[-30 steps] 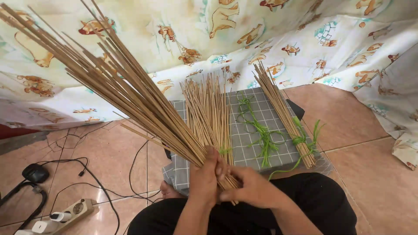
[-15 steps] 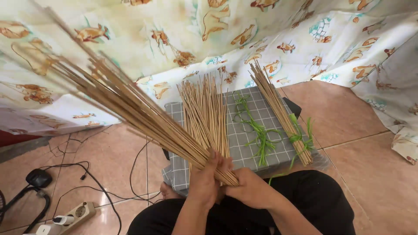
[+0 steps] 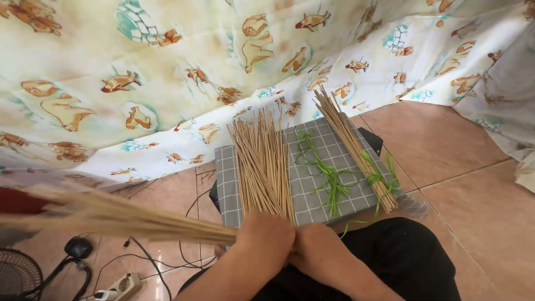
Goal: Tying bundles of wooden sticks together using green plastic strips.
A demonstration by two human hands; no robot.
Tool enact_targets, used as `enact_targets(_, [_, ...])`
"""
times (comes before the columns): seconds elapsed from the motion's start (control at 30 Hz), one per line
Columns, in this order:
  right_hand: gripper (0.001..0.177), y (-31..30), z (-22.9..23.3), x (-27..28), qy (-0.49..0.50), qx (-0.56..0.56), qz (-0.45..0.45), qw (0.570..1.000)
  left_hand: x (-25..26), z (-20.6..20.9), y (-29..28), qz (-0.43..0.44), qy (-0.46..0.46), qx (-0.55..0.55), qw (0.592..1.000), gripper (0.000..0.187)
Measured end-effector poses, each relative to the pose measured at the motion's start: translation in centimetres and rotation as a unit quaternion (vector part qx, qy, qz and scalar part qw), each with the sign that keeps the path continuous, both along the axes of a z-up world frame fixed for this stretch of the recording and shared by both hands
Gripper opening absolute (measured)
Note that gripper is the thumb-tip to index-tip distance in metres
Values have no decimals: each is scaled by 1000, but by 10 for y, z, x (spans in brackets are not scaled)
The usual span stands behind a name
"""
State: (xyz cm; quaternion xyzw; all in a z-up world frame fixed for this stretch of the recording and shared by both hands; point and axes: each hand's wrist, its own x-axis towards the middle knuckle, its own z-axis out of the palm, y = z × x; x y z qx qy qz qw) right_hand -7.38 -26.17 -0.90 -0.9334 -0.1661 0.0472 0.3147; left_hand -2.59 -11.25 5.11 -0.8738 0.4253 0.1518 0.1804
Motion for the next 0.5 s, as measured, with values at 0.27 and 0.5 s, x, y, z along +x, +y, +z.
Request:
enact_targets(0.27, [37,-58,40,5,68,186,98,975,-11,27,16,125,103,-57,985,14])
enact_targets(0.5, [97,-53,-1,17,206,661,199,694,-20,28,6,202,-10,-274,940,33])
